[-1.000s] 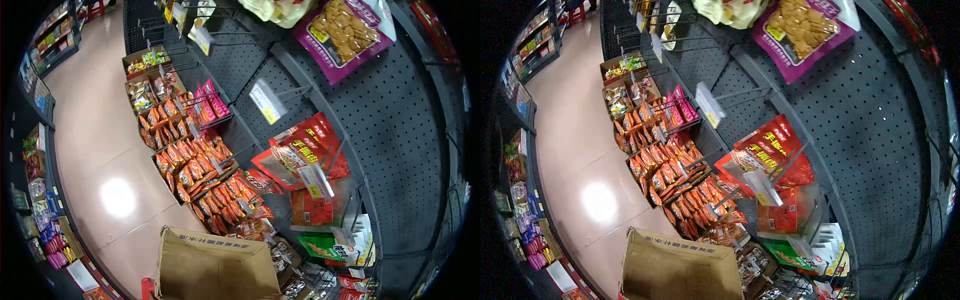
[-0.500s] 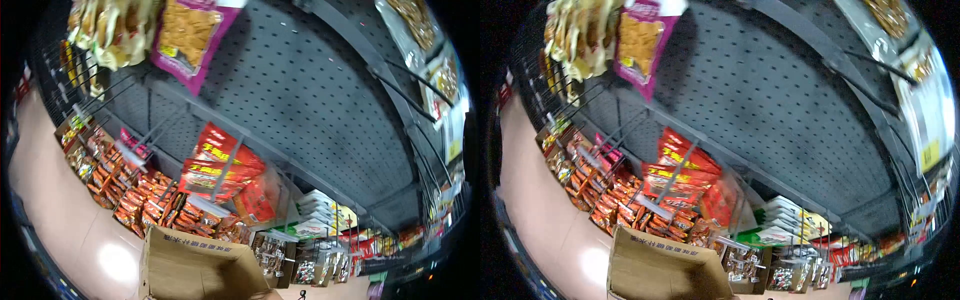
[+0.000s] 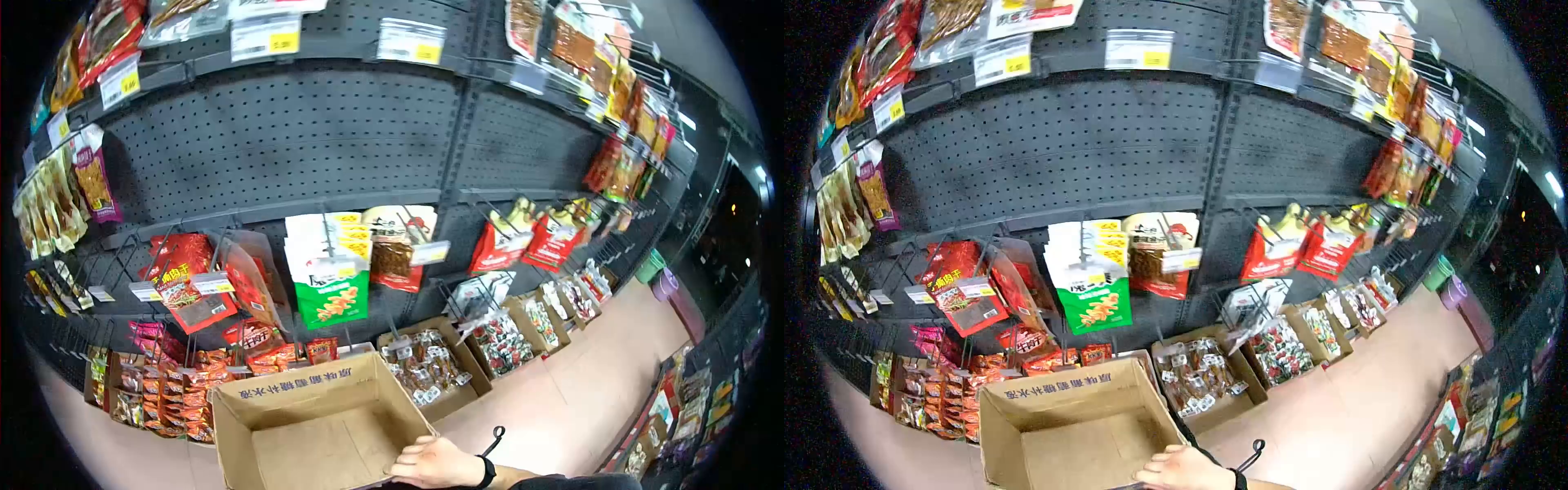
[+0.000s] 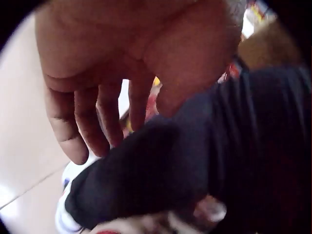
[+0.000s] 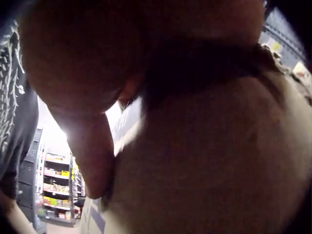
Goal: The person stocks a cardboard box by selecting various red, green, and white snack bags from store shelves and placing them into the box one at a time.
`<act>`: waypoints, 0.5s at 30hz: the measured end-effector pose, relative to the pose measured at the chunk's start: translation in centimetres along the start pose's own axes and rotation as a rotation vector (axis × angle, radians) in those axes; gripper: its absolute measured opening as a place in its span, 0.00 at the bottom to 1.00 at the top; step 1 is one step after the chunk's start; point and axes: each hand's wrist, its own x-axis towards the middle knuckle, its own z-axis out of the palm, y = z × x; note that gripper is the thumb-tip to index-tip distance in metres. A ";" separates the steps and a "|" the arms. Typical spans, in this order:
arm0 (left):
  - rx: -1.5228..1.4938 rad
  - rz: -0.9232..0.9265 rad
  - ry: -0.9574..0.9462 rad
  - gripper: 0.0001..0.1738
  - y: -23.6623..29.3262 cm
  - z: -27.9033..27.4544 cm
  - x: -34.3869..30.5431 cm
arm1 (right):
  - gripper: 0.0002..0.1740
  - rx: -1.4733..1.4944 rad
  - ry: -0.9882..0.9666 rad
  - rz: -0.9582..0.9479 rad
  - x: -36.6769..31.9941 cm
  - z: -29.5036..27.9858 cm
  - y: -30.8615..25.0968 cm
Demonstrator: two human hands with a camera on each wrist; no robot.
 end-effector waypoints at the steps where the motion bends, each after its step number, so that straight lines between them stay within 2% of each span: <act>1: 0.000 -0.008 -0.015 0.26 1.1 0.5 -1.4 | 0.06 -0.054 0.024 0.011 -1.6 -0.2 0.0; 4: -0.034 0.007 0.004 0.26 4.0 1.9 -5.5 | 0.07 -0.185 0.029 0.001 -5.1 -3.6 -1.1; 5: -0.023 0.174 -0.059 0.27 6.9 3.9 -6.5 | 0.07 -0.190 0.037 0.006 -6.0 -4.7 -1.9; 7: 0.145 0.309 -0.109 0.29 12.9 8.6 -9.0 | 0.06 -0.216 0.103 0.020 -7.4 -6.4 -3.1; 9: 0.393 0.468 -0.329 0.34 14.6 9.7 -8.5 | 0.07 -0.243 0.172 0.069 -8.9 -6.7 -3.6; 13: 0.248 0.286 -0.498 0.49 17.3 13.1 -10.0 | 0.04 -0.227 0.293 0.108 -10.3 -7.0 -3.3; 15: -0.014 0.266 -0.552 0.50 18.3 15.3 -10.4 | 0.05 -0.345 0.284 0.072 -10.3 -7.0 -2.1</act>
